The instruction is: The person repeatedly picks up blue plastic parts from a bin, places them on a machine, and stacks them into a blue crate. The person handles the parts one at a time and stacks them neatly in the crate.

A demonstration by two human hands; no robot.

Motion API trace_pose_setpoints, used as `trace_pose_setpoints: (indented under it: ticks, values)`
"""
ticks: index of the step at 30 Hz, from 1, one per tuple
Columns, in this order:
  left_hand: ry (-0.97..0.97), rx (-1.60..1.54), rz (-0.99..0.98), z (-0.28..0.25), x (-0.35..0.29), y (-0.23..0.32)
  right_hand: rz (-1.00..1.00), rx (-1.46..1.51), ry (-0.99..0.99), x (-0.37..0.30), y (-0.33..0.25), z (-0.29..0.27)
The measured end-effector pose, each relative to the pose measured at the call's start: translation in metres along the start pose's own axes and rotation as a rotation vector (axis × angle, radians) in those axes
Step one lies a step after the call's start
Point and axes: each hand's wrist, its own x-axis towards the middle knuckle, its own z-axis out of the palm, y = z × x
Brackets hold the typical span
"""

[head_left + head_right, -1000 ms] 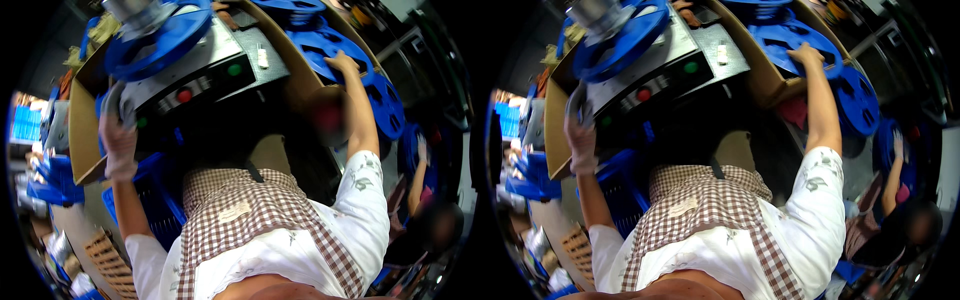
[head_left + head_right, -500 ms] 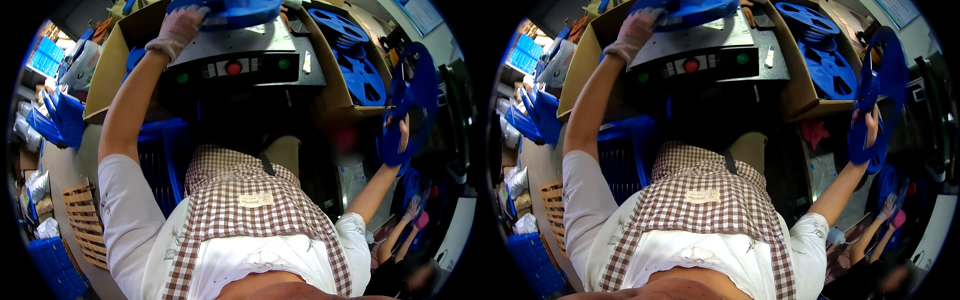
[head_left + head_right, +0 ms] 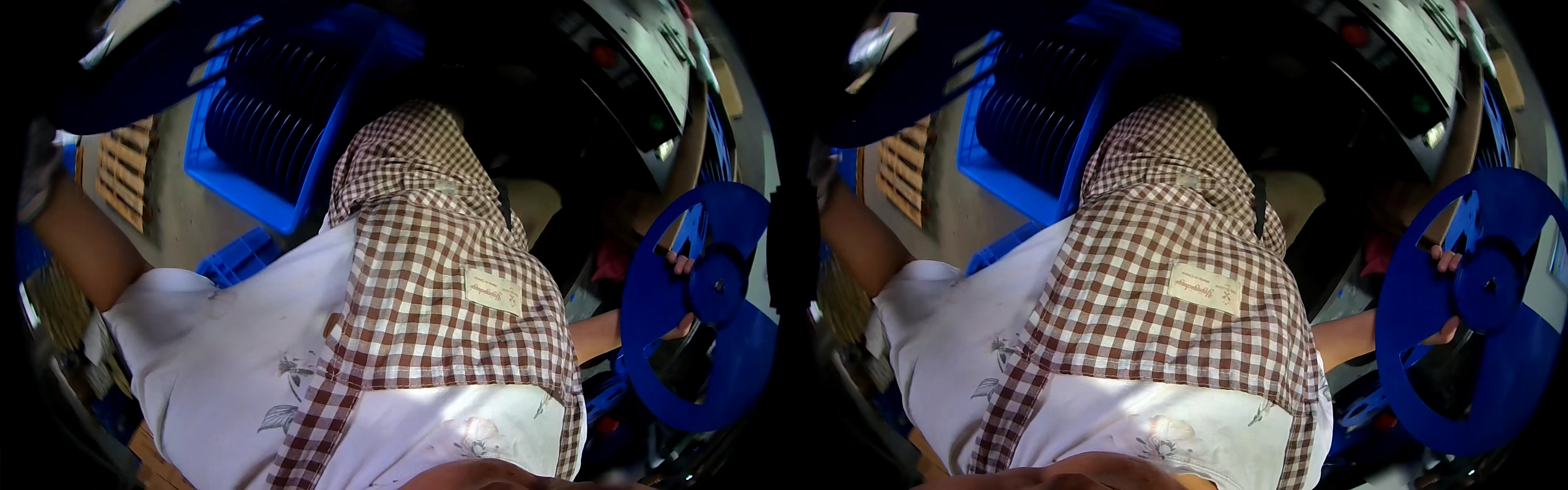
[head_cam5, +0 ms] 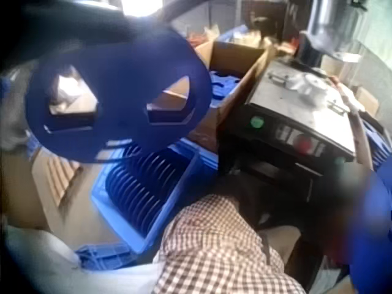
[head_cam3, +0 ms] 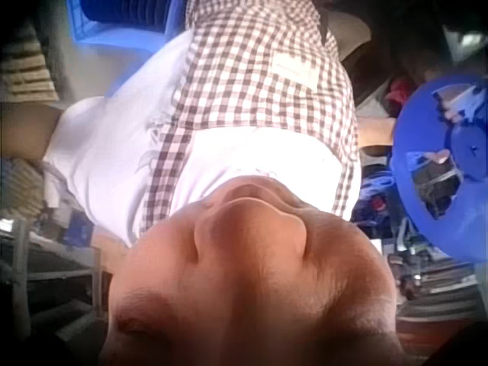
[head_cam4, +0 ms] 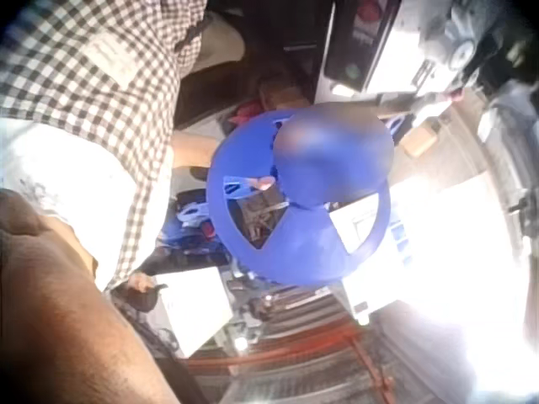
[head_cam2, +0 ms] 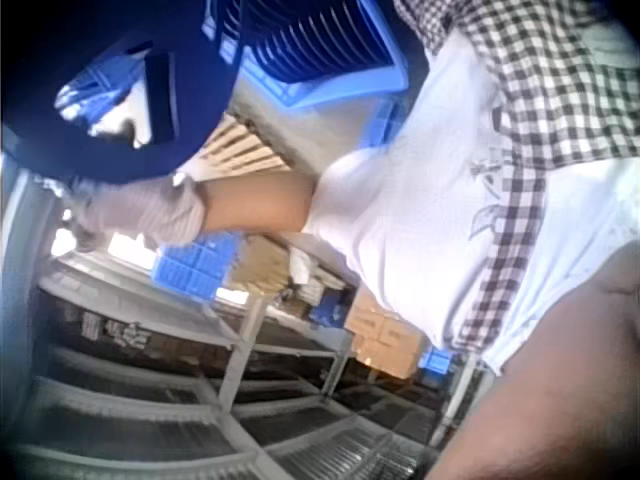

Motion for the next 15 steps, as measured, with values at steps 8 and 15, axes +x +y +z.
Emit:
trace_pose_setpoints:
  ticks: [8, 15]
  values:
    - [0.046, -0.551, -0.559, 0.107, -0.136, -0.102, 0.035, 0.057, -0.036, 0.042, 0.015, 0.013]
    - [-0.183, -1.113, -0.804, 0.15, -0.157, -0.117, 0.04, -0.021, -0.073, 0.04, 0.013, 0.034]
